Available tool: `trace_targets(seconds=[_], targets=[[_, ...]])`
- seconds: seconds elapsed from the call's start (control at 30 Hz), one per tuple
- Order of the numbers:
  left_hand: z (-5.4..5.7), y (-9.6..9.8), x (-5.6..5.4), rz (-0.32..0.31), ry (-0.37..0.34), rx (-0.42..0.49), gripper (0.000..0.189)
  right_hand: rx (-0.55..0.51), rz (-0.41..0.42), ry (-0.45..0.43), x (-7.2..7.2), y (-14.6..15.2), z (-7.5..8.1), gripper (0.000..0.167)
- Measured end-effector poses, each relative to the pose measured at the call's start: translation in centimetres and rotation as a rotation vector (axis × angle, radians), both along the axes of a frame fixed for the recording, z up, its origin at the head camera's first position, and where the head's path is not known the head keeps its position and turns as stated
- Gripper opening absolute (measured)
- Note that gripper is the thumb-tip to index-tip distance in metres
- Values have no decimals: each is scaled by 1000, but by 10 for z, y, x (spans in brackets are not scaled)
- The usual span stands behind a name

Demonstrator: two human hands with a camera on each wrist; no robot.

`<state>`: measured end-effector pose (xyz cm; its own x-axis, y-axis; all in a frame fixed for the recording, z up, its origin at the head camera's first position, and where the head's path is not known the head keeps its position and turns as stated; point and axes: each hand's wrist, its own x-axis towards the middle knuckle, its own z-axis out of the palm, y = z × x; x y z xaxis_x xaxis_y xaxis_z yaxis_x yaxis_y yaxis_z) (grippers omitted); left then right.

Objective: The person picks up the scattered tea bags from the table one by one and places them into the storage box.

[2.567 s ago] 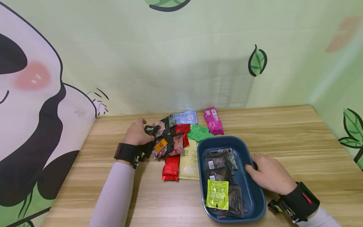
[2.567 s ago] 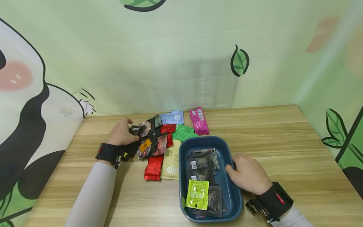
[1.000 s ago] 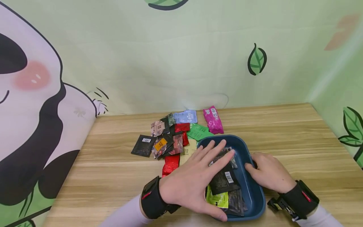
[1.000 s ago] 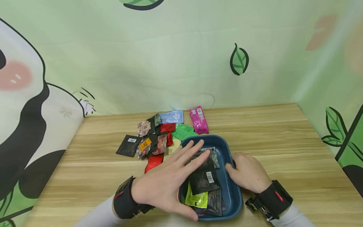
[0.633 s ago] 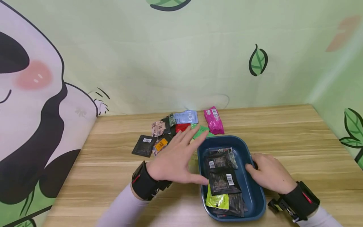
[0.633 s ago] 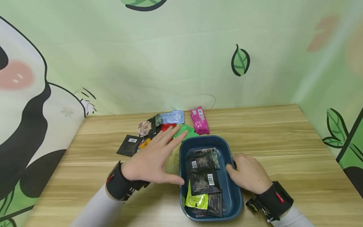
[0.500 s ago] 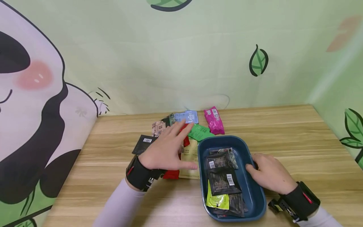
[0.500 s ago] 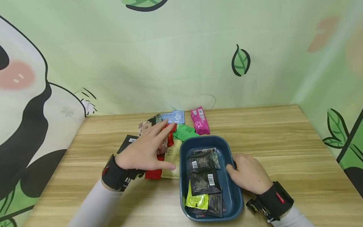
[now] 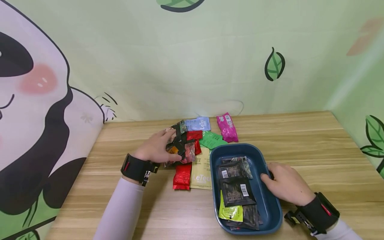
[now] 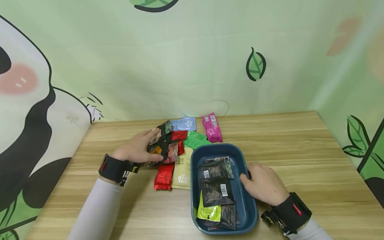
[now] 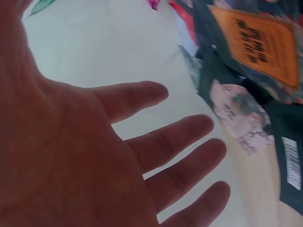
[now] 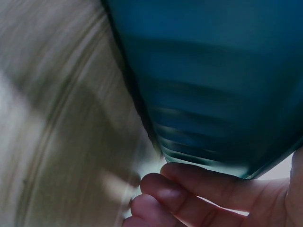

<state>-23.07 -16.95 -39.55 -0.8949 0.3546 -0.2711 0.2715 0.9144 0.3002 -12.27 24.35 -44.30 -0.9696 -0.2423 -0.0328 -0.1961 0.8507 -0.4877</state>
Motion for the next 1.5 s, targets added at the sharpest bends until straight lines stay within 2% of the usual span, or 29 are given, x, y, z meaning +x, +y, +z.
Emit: trace_targets(seconds=[0.2, 0.37, 0.67, 0.9, 1.07, 1.23, 1.5], targets=[[-9, -4, -6, 12, -55, -28, 101, 4, -3, -5, 0, 1, 0, 14], [-16, -5, -9, 34, -54, -24, 95, -3, 2, -7, 0, 0, 0, 14], [-23, -1, -12, 16, 1, -47, 81, -9, 2, 2, -2, 1, 0, 14], [-24, 4, -11, -6, 69, -40, 86, -10, 3, -2, -2, 1, 0, 14], [-17, 10, -6, -58, 174, -12, 82, -13, 1, -6, -2, 0, 0, 15], [-3, 26, 8, -131, 268, 20, 74, -12, -4, -11, -1, 0, 1, 16], [7, 61, 36, -344, 430, 131, 69, 4, -7, 5, -2, 0, 0, 14]])
